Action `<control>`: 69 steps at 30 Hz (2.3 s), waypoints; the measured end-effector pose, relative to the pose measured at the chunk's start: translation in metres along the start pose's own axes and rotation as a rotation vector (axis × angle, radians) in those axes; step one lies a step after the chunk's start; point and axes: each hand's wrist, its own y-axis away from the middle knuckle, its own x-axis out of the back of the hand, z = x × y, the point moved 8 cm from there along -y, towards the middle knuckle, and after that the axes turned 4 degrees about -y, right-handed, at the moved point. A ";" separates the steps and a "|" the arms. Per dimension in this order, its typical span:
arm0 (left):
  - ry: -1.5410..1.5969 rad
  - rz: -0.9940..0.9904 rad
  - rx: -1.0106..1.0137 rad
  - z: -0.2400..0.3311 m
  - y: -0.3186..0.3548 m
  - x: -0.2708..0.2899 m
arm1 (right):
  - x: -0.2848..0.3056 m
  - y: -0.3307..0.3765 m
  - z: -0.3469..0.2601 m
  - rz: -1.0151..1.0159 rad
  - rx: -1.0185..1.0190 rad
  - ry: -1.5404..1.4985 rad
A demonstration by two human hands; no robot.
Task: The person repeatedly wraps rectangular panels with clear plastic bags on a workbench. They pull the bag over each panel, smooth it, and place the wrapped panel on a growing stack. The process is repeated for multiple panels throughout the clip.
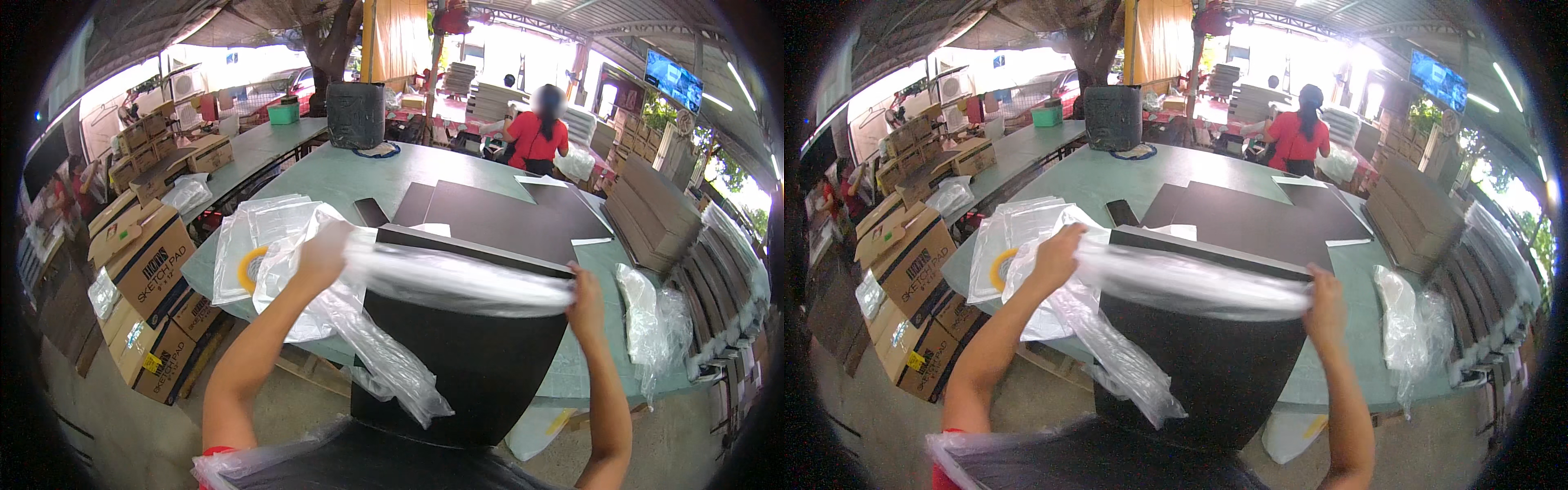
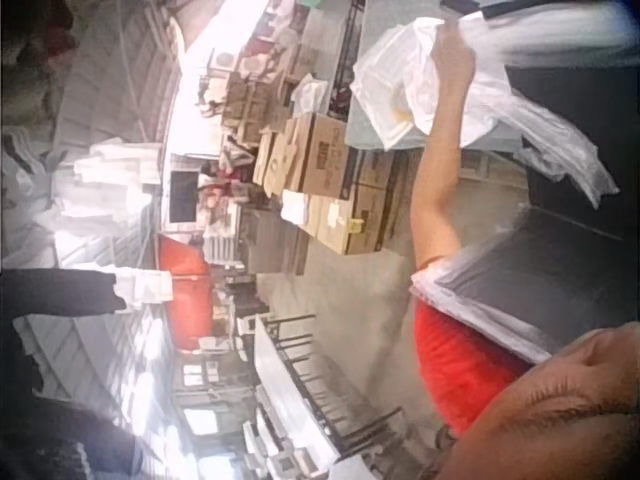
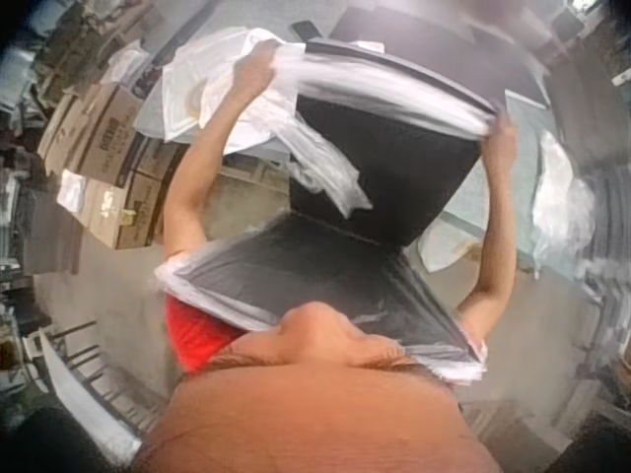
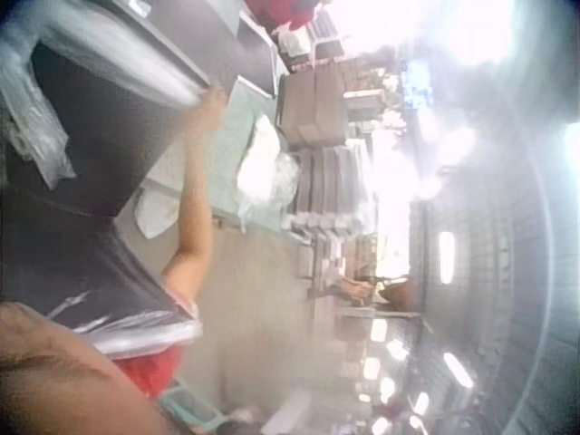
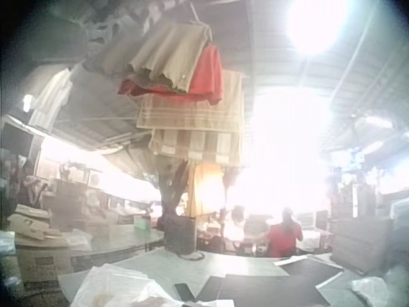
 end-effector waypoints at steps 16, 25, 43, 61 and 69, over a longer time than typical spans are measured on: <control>-0.022 0.086 -0.248 0.068 0.054 0.049 | 0.066 0.081 -0.019 0.255 0.184 0.151; 1.389 -0.692 0.343 0.035 0.022 0.060 | 0.055 0.078 0.035 -0.181 -0.580 -1.516; 1.219 -1.691 -0.163 0.106 0.232 0.030 | -0.010 0.262 -0.007 -0.400 -0.675 -1.573; 0.843 -0.890 0.402 -0.020 0.336 -0.128 | -0.074 0.286 0.016 -0.938 -1.015 -1.396; 1.331 -0.661 -0.070 0.065 0.146 0.154 | -0.074 0.315 0.029 -0.858 -1.078 -1.365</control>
